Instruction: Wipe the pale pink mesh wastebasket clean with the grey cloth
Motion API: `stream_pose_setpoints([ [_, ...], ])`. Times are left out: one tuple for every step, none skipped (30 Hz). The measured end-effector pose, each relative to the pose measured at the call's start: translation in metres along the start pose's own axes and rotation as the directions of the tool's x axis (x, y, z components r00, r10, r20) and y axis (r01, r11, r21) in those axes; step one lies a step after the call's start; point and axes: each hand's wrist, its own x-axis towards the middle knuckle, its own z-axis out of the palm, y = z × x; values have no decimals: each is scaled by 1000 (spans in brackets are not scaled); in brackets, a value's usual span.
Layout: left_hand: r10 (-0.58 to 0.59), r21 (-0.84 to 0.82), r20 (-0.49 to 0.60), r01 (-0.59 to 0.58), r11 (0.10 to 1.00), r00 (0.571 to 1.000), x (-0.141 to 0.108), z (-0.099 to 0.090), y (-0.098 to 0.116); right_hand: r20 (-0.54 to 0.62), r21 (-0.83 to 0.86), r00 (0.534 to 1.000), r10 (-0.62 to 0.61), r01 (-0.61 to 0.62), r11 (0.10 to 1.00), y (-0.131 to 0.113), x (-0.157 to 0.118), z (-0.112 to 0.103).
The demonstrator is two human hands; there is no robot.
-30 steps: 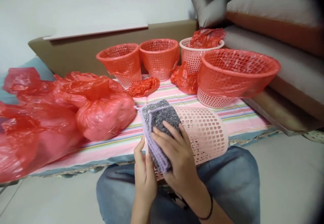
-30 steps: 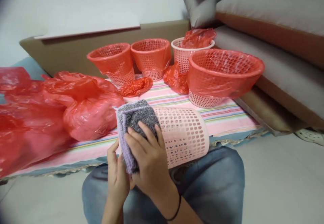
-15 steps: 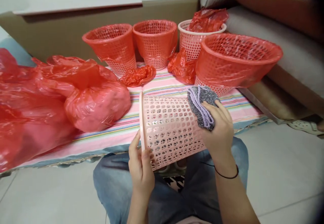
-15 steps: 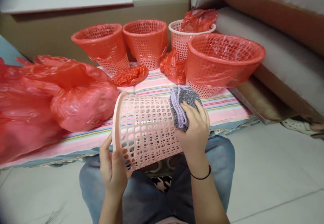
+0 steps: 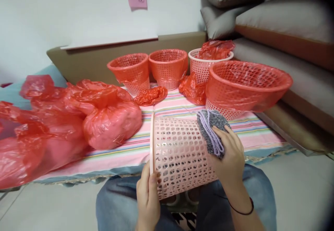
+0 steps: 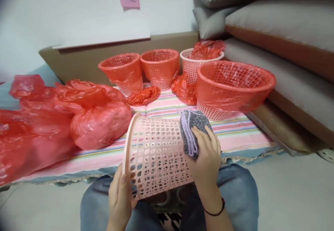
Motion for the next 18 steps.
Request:
stream_pose_setpoints([
  [-9,-13,13,9,1000,1000,0,0,-1,-1,1,1000,-1,1,1000,0,-1,0],
  [-14,-16,34,14,1000,999,0,-2,-1,-3,0,1000,-3,3,1000,0,-1,1],
  [-10,-8,64,10,1000,998,2,-4,-1,-7,-3,1000,-3,3,1000,0,-2,1],
  [4,11,101,-5,1000,995,4,-7,1,-10,-7,1000,-3,3,1000,1,-2,2],
  [24,42,138,-31,999,990,6,-9,4,-13,-10,1000,-3,3,1000,1,-1,3],
  [44,82,172,-59,995,984,9,-12,9,-16,-13,1000,-3,3,1000,2,-1,3],
  [61,128,197,-87,988,978,13,-13,16,-19,-14,1000,-2,2,1000,3,-2,4],
  [69,181,204,-106,978,977,16,-13,24,-22,-15,1000,-1,0,1000,3,-2,4],
  [64,232,202,-111,966,977,20,-12,33,-23,-15,1000,0,-1,1000,4,-2,4],
  [67,281,185,-118,952,980,24,-10,41,-23,-14,1000,1,-1,1000,4,-3,3],
  [73,330,164,-124,936,984,27,-6,49,-22,-11,1000,2,-2,1000,4,-4,2],
  [84,369,148,-133,920,985,31,-2,54,-17,-5,1000,2,-2,1000,4,-4,2],
  [92,392,139,-140,909,986,34,3,58,-9,3,1000,2,-2,1000,5,-5,1],
  [93,393,142,-142,908,986,36,7,59,-1,13,1000,4,-4,1000,5,-5,0],
  [85,374,151,-137,917,985,38,10,58,8,23,1000,6,-6,1000,5,-6,-1],
  [74,342,157,-124,931,985,39,13,56,16,34,1000,7,-7,999,4,-6,-1],
  [62,301,158,-108,947,985,38,14,53,23,43,1000,8,-8,999,4,-6,-2],
  [56,253,152,-93,963,987,36,15,50,23,49,1000,10,-11,999,3,-6,-3],
])
